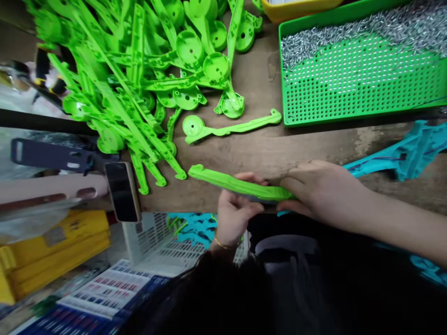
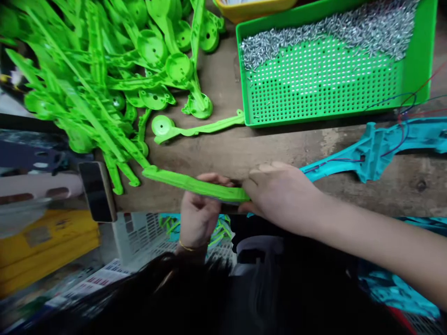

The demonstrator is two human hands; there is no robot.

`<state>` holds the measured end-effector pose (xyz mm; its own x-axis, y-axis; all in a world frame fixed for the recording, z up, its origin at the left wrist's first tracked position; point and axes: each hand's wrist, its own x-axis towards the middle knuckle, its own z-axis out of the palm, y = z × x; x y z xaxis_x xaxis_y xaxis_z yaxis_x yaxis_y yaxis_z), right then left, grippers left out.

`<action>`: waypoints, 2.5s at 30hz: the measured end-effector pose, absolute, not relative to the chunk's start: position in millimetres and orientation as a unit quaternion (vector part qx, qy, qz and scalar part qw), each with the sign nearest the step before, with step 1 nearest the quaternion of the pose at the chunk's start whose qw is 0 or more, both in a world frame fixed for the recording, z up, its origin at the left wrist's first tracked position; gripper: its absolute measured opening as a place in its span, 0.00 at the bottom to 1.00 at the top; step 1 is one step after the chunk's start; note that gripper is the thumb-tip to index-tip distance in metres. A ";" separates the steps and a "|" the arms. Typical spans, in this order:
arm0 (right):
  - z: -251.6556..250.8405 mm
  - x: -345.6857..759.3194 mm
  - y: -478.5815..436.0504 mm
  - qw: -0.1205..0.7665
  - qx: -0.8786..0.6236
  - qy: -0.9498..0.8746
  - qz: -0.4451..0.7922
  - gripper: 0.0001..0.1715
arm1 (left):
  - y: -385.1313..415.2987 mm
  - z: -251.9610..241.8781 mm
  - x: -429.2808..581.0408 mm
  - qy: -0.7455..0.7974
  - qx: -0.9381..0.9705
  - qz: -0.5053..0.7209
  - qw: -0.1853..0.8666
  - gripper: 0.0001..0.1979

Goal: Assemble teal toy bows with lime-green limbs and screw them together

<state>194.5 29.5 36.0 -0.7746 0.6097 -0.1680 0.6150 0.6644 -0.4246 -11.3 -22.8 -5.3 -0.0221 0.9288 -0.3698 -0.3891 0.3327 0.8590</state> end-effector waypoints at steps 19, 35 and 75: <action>34.4 197.8 28.3 -0.051 0.335 0.912 -0.231 0.14 | -29.2 0.1 -10.0 0.515 0.331 0.481 0.628 0.18; 43.6 154.0 47.5 0.050 0.366 0.874 -0.316 0.26 | -6.5 9.5 -25.1 0.597 0.283 0.516 0.545 0.16; 4.7 163.8 31.1 0.089 0.535 0.809 -0.227 0.26 | 26.5 13.4 -59.7 0.651 0.303 0.544 0.434 0.17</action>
